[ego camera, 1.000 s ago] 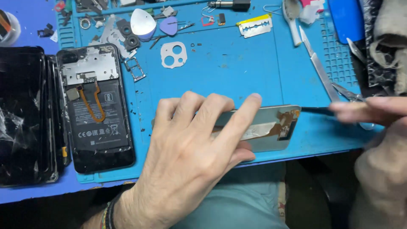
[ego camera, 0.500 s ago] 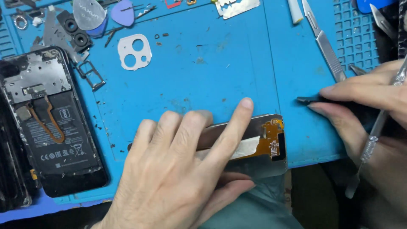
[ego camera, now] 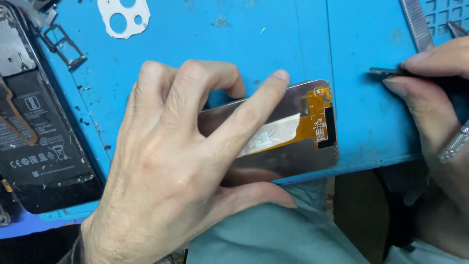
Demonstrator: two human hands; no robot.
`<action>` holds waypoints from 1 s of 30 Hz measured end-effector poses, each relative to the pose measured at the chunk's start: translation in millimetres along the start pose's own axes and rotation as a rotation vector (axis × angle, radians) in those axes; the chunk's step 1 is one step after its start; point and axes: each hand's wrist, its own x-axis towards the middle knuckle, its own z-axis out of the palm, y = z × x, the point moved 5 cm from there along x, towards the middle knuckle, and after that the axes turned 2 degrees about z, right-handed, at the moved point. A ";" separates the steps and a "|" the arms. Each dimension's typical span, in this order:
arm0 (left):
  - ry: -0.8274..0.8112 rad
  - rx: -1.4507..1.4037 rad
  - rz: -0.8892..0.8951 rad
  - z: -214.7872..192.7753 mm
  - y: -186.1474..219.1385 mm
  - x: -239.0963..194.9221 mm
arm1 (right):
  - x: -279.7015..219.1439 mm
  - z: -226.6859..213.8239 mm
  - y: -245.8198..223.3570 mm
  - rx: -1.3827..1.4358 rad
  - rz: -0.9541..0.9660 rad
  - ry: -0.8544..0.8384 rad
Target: Cleaning and preparing a replacement phone screen using a cloth and a small scraping tool
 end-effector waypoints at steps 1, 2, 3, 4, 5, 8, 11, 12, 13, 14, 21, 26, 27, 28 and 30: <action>0.003 0.003 0.006 -1.1 0.5 0.0 | 5.4 -7.9 -32.0 -0.008 -0.075 0.006; 0.008 0.005 0.011 -2.1 0.8 0.2 | 11.0 -16.3 -64.0 -0.016 -0.151 0.012; 0.010 0.006 0.010 -2.7 1.2 0.7 | 11.2 -16.5 -57.2 -0.017 -0.153 0.012; 0.013 0.009 0.016 -3.0 2.5 0.9 | 10.7 -13.8 -50.6 -0.005 -0.169 -0.034; 0.017 0.012 0.023 -3.4 3.8 0.9 | 10.1 -11.0 -44.1 0.007 -0.186 -0.081; 0.034 0.018 0.033 -5.7 6.0 1.7 | 8.4 -6.5 -56.3 0.095 -0.041 -0.067; 0.053 0.025 0.042 -8.0 8.6 1.0 | 7.3 -6.3 -62.1 0.088 0.056 -0.050; 0.057 0.026 0.040 -7.9 12.4 -2.2 | 9.0 -11.5 -55.9 0.085 0.052 -0.050; 0.048 0.101 0.023 -7.2 15.3 -5.2 | 10.7 -16.3 -56.0 -0.002 -0.078 -0.059; 0.042 0.176 0.008 -6.3 18.1 -7.4 | 12.4 -22.1 -55.8 -0.092 -0.209 -0.069; 0.197 0.258 -0.055 -7.7 22.4 -18.8 | 16.8 -29.6 -139.5 -0.070 -0.127 0.061; 0.272 0.184 -0.169 -11.7 20.8 -28.3 | 19.6 -28.8 -140.0 -0.217 -0.112 0.022; 0.276 0.177 -0.173 -2.1 33.4 -26.4 | 21.2 -27.2 -147.0 -0.225 -0.114 0.018; 0.339 0.222 -0.453 3.6 34.1 -28.9 | 23.4 -27.4 -151.5 -0.251 -0.066 0.024; 0.397 0.248 -0.736 47.8 48.4 -22.2 | 26.4 -25.4 -147.4 -0.290 -0.016 0.029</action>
